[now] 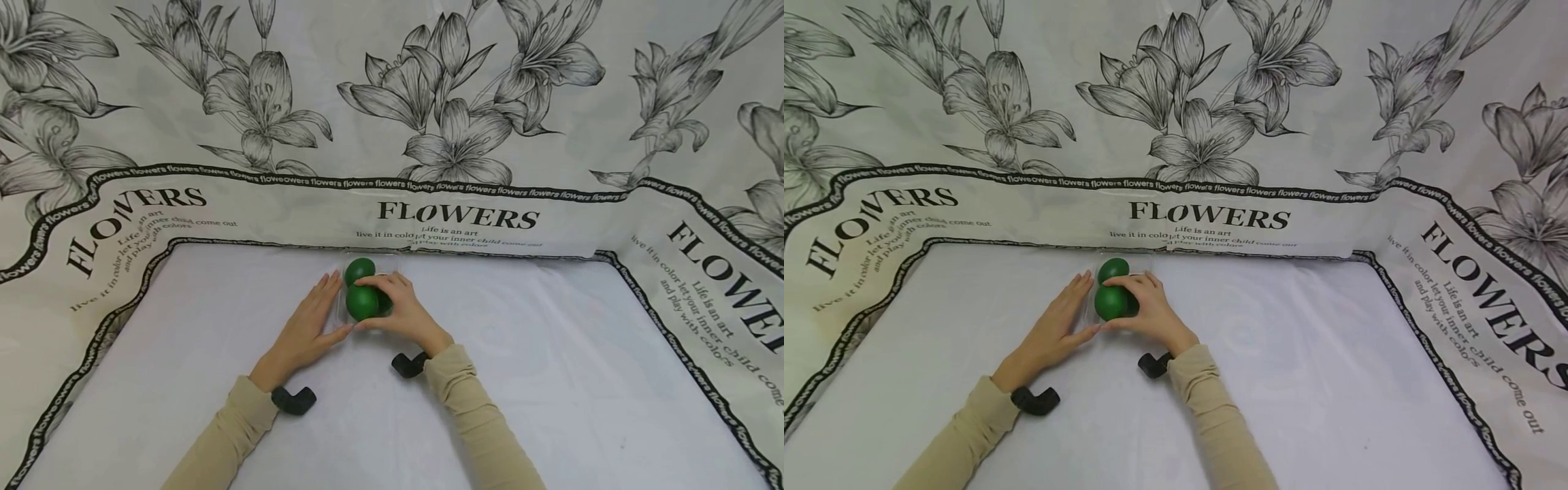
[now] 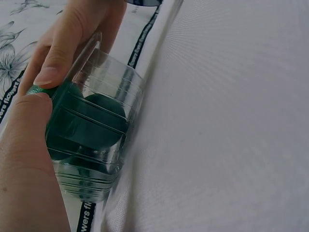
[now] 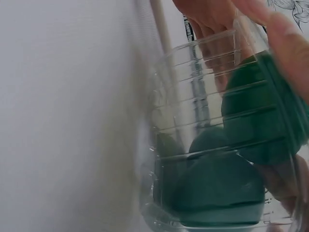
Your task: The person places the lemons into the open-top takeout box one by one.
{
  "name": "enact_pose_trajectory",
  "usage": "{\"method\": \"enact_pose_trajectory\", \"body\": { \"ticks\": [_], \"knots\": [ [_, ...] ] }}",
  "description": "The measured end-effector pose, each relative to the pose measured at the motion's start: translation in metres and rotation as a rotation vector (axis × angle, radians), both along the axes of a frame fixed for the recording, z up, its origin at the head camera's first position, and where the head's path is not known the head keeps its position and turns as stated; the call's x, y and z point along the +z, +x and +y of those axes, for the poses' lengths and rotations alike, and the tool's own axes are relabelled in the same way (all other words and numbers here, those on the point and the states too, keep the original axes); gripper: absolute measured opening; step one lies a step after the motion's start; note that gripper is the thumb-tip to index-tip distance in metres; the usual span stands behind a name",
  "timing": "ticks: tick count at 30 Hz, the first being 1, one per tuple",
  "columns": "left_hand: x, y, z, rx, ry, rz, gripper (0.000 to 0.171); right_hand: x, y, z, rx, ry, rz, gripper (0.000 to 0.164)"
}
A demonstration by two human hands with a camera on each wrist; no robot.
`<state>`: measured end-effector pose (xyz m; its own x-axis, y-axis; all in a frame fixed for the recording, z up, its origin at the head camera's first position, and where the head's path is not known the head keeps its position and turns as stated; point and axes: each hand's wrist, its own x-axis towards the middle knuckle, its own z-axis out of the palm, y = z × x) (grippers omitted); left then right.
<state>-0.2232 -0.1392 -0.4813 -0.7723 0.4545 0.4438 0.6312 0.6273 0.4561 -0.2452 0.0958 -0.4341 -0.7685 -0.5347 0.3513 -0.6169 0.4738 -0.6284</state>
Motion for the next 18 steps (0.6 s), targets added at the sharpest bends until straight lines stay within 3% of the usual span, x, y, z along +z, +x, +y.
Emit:
{"method": "enact_pose_trajectory", "body": {
  "ticks": [8, 18],
  "knots": [
    [-0.0014, -0.0003, -0.0003, -0.001, 0.0, 0.007, 0.086, -0.0037, 0.0014, -0.0021, 0.021, 0.049, 0.077, 0.059],
    [-0.0021, -0.0004, 0.0, 0.004, 0.007, 0.001, 0.085, -0.007, 0.0001, -0.0013, 0.052, -0.031, 0.073, 0.042]
  ]
}}
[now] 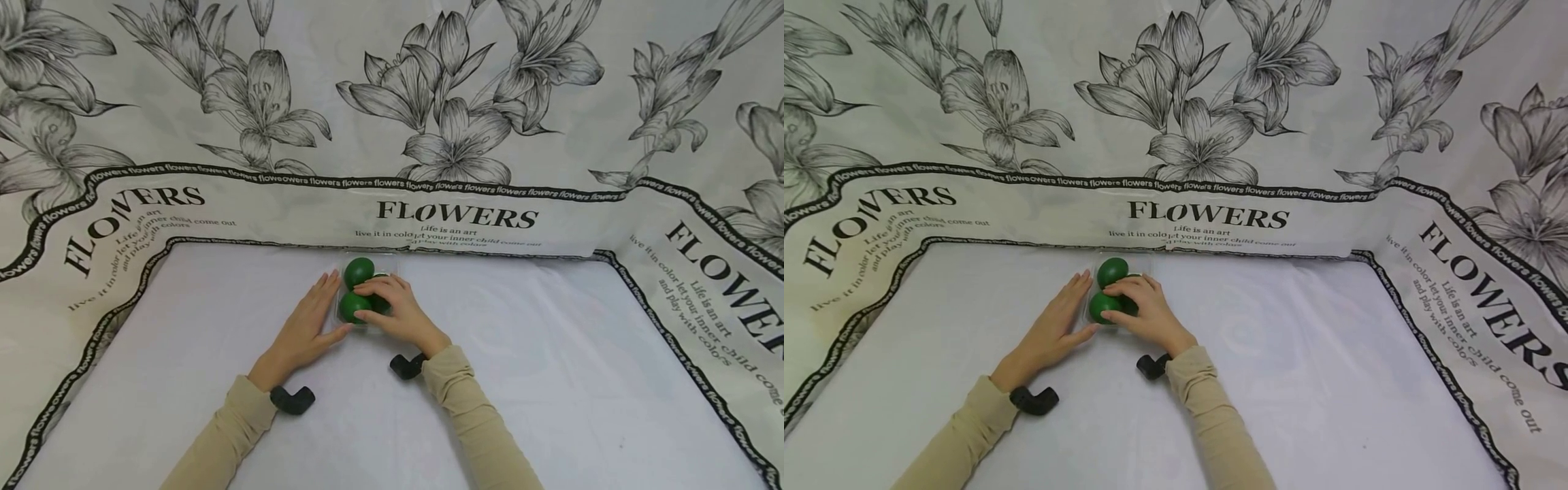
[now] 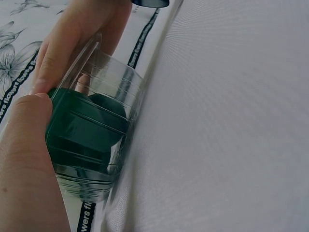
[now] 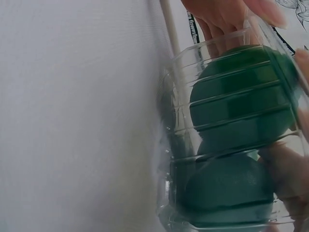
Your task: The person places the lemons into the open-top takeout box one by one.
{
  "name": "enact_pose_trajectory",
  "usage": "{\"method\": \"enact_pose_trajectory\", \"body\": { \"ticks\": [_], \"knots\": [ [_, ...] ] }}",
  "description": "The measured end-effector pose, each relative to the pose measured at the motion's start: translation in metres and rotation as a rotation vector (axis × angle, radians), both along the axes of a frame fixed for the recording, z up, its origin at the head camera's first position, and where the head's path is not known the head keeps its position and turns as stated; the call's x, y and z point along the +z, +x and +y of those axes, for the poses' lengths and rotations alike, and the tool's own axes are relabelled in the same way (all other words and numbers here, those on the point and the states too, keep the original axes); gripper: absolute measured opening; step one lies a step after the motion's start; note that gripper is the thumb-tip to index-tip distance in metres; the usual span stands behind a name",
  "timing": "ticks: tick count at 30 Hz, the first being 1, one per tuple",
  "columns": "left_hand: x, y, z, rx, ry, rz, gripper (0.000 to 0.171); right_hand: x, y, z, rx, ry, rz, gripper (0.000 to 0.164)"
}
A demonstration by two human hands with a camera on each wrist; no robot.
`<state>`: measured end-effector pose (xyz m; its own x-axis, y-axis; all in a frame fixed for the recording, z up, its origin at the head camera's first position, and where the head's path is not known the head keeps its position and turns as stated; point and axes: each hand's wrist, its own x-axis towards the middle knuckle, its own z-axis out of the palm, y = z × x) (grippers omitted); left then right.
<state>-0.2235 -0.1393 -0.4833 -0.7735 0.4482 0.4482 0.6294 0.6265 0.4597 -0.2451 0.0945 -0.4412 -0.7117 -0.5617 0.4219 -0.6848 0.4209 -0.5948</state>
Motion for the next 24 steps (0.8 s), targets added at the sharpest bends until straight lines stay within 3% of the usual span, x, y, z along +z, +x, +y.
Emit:
{"method": "enact_pose_trajectory", "body": {
  "ticks": [9, 15, 24],
  "knots": [
    [0.002, 0.0002, 0.0003, -0.004, -0.003, -0.002, 0.086, 0.0023, 0.0, 0.0006, 0.029, 0.068, 0.022, 0.035],
    [-0.0001, -0.0004, 0.0002, -0.001, 0.002, 0.018, 0.085, 0.003, 0.0015, -0.0015, -0.002, 0.082, 0.027, 0.035],
    [0.0009, 0.0003, -0.0004, 0.0, 0.005, 0.002, 0.085, -0.0015, 0.0013, -0.0032, -0.029, 0.016, 0.021, 0.021]
  ]
}}
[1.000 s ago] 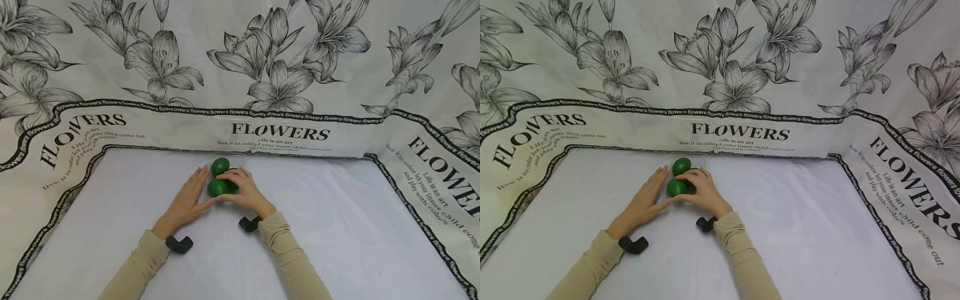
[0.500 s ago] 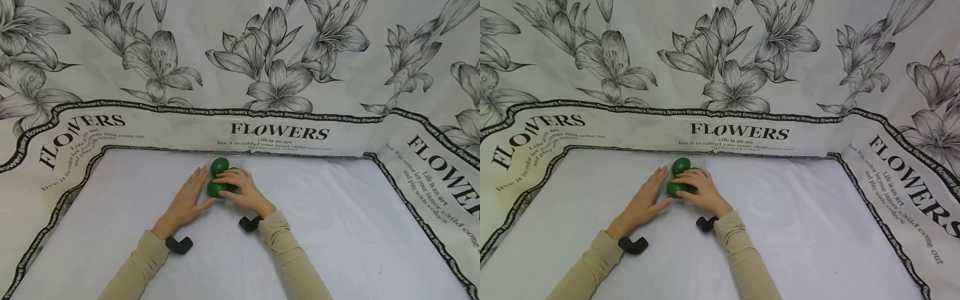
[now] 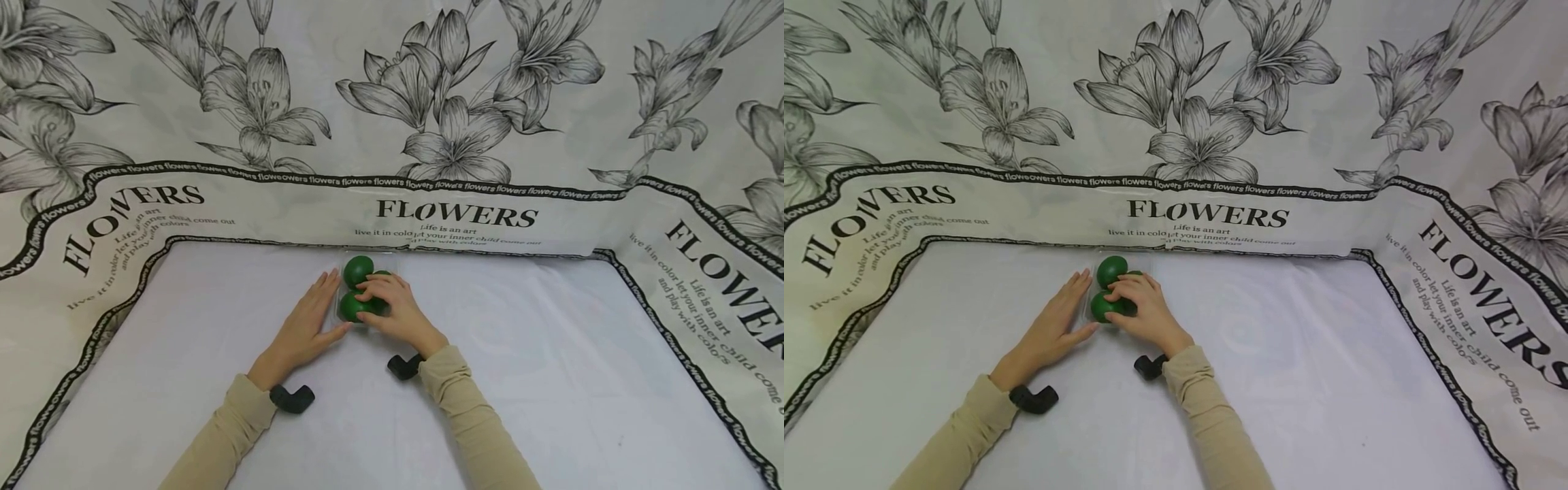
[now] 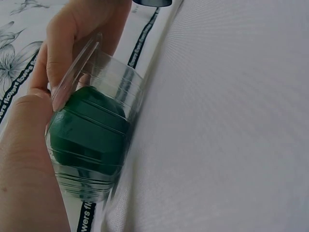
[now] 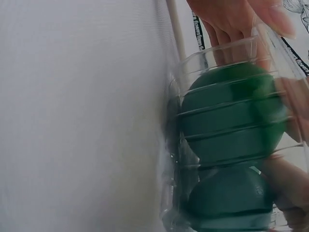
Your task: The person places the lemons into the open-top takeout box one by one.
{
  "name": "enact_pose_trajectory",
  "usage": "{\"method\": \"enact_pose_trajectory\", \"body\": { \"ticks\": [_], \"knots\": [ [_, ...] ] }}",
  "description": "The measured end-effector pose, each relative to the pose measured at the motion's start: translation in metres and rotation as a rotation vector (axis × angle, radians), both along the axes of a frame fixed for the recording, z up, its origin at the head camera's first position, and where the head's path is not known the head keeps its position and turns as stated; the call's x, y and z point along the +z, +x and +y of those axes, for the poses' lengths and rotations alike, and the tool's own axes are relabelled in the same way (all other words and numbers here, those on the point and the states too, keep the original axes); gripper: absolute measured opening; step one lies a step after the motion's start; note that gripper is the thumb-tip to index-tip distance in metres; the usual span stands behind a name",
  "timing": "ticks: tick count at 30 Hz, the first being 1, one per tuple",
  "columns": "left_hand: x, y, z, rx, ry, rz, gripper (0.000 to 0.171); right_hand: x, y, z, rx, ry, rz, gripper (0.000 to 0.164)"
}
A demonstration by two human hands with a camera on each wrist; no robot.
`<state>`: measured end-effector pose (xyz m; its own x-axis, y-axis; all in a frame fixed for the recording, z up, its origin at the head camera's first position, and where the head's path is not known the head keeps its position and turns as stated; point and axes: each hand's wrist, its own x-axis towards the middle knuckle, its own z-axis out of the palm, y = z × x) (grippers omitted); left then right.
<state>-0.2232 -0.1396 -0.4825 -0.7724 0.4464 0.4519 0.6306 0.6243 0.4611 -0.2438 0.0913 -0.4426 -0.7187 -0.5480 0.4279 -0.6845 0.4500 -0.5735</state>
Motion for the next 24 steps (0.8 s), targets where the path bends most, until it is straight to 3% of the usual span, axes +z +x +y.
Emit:
{"method": "enact_pose_trajectory", "body": {
  "ticks": [4, 10, 24],
  "knots": [
    [0.0013, 0.0, 0.0006, 0.004, -0.011, -0.015, 0.084, -0.0012, -0.0012, 0.0018, 0.008, -0.024, -0.009, 0.019],
    [0.0026, -0.0001, 0.0015, -0.001, -0.007, -0.019, 0.083, -0.0015, -0.002, 0.0025, 0.009, 0.027, 0.041, 0.026],
    [0.0017, -0.0004, 0.0007, -0.001, -0.003, 0.003, 0.084, -0.0019, -0.0003, -0.0012, -0.009, -0.007, 0.099, 0.014]
  ]
}}
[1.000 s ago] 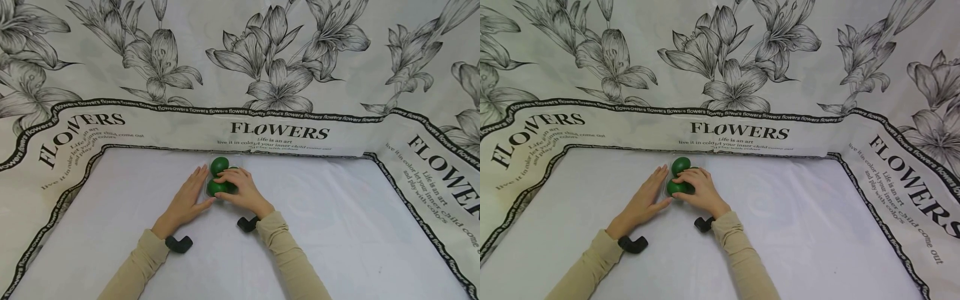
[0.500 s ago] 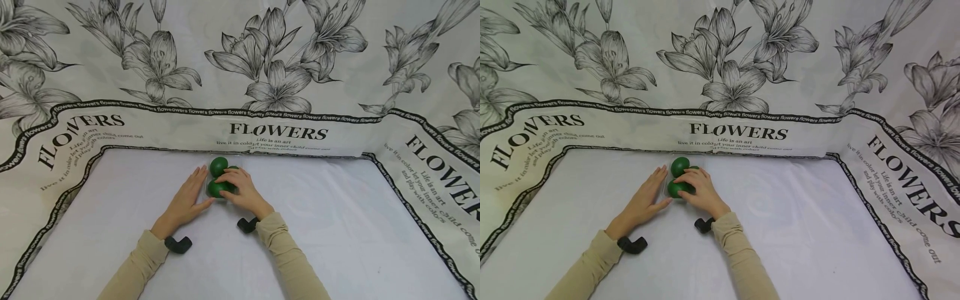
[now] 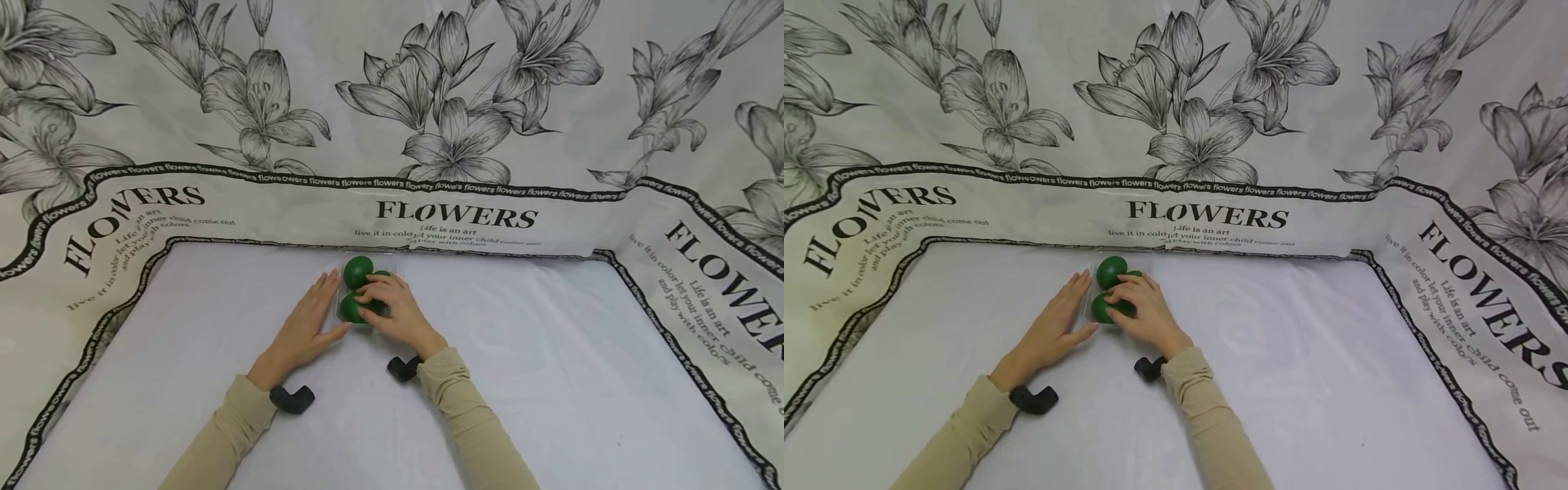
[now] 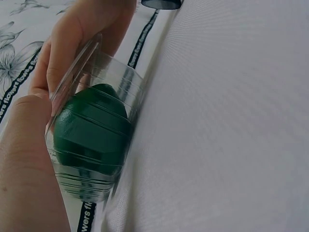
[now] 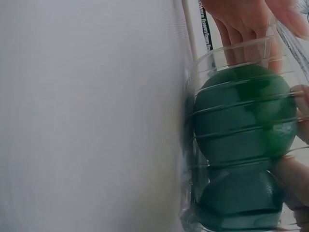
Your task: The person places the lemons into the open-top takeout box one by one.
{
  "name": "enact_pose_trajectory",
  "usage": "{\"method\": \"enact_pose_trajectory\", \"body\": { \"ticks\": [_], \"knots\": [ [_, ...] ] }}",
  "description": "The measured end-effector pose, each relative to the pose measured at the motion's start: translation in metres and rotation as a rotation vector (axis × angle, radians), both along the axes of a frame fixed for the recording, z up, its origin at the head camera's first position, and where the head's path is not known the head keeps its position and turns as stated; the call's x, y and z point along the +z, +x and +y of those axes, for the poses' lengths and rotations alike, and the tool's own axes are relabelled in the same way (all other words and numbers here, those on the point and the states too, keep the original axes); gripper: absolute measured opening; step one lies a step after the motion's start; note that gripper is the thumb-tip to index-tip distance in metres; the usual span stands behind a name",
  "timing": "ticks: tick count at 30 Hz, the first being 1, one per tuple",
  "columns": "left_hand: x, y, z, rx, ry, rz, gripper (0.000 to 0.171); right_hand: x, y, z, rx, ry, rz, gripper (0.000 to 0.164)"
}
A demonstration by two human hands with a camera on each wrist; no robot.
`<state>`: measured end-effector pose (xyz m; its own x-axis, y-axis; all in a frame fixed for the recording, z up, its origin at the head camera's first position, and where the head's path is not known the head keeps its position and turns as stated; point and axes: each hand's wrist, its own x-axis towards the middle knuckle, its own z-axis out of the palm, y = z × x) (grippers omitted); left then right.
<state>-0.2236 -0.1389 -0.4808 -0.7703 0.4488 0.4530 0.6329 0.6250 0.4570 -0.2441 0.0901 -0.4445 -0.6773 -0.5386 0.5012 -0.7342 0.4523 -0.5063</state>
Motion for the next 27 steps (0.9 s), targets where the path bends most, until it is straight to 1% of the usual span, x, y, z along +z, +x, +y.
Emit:
{"method": "enact_pose_trajectory", "body": {
  "ticks": [5, 10, 14, 17, 20, 23, 25, 27],
  "knots": [
    [0.0, 0.0, 0.001, -0.001, 0.002, 0.002, 0.085, -0.001, -0.001, 0.001, 0.004, -0.015, -0.004, 0.012],
    [0.0, 0.001, 0.001, 0.0, 0.0, -0.009, 0.085, 0.0, 0.0, 0.004, 0.023, -0.024, -0.03, 0.018],
    [-0.002, 0.0, 0.002, -0.001, -0.002, -0.003, 0.085, 0.005, 0.0, 0.009, 0.051, -0.048, -0.068, 0.024],
    [-0.002, 0.001, 0.001, 0.0, 0.008, 0.003, 0.085, 0.011, 0.001, 0.014, 0.05, -0.041, -0.094, 0.027],
    [-0.002, 0.002, 0.0, 0.012, 0.007, 0.014, 0.084, 0.017, 0.003, 0.022, 0.025, -0.035, -0.114, 0.029],
    [-0.001, 0.003, 0.001, 0.028, -0.002, 0.026, 0.079, 0.022, 0.005, 0.034, -0.025, -0.044, -0.109, 0.03],
    [0.001, 0.004, 0.002, 0.05, -0.024, 0.029, 0.075, 0.025, 0.006, 0.044, -0.081, -0.038, -0.092, 0.032],
    [0.005, 0.005, 0.002, 0.078, -0.05, 0.019, 0.072, 0.029, 0.008, 0.056, -0.156, -0.02, -0.071, 0.035]
  ]
}}
